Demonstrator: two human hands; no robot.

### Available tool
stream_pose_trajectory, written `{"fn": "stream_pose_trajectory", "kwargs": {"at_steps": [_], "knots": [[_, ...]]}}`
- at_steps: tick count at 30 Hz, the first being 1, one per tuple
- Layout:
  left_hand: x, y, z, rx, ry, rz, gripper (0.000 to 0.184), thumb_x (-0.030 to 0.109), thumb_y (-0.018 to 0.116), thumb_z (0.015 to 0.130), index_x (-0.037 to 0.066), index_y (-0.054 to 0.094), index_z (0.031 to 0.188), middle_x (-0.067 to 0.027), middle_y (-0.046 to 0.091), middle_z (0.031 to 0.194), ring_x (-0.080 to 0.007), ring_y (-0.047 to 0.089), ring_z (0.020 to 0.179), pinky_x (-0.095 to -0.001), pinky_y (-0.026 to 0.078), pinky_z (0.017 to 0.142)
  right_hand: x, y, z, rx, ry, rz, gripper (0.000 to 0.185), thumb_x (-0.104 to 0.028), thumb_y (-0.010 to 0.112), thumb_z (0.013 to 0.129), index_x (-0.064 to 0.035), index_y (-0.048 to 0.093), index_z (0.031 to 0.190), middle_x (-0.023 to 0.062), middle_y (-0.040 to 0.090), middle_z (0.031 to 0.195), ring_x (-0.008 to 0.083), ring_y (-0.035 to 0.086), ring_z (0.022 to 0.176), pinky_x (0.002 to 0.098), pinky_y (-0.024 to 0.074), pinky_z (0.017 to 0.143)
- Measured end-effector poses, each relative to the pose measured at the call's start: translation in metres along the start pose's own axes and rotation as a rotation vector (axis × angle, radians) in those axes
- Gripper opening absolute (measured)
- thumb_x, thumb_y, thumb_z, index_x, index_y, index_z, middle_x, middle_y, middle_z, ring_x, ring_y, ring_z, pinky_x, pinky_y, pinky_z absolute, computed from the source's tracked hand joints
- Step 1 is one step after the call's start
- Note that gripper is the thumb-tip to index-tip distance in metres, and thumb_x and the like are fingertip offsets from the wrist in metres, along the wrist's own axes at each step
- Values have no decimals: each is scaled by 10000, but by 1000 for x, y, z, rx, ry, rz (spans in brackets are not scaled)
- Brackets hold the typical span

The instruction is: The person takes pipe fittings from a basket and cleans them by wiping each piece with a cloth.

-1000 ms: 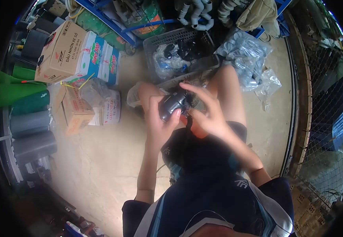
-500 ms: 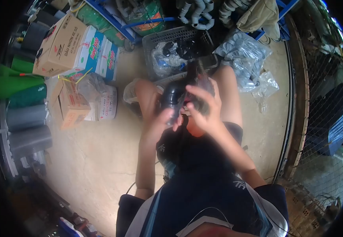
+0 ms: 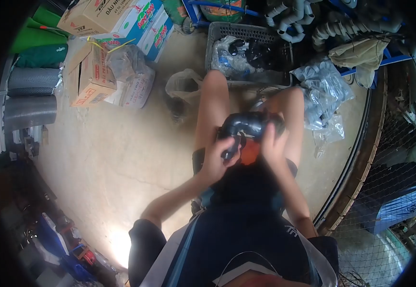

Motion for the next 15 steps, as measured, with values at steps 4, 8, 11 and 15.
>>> {"fn": "stream_pose_trajectory", "kwargs": {"at_steps": [4, 8, 11, 15], "knots": [[9, -3, 10, 43, -230, -615, 381, 338, 473, 858, -5, 460, 1023, -122, 483, 840, -96, 407, 488, -193, 286, 374, 7, -8, 14, -255, -263, -372, 279, -204, 624, 754, -16, 513, 929, 118, 581, 718, 287, 612, 648, 299, 458, 578], [49, -49, 20, 56, -94, -856, 430, 396, 533, 811, 17, 440, 991, -57, 444, 806, -96, 386, 491, -211, 303, 421, 9, -17, 40, -25, -88, -316, 213, -111, 615, 776, -2, 512, 927, 104, 580, 750, 184, 583, 631, 279, 449, 595], [96, -117, 40, 289, 110, -530, 430, 407, 519, 816, 24, 481, 1009, -74, 530, 823, -145, 467, 620, -251, 389, 488, 25, -34, 45, 276, 286, 44, 95, -87, 541, 851, -7, 498, 875, 32, 539, 752, 87, 512, 667, 239, 434, 584], [111, -219, 119, 554, 165, -448, 318, 278, 540, 834, 19, 474, 1007, -144, 528, 876, -231, 532, 723, -303, 497, 567, 49, -45, 29, 358, 520, 123, 178, -166, 556, 864, -3, 510, 920, 36, 554, 786, 81, 524, 668, 210, 442, 591]]}}
Point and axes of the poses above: each hand's wrist, its own z-axis towards the middle knuckle, its own y-axis out of the palm, x = y × z, the point moved 2 cm from there along z, towards the middle knuckle
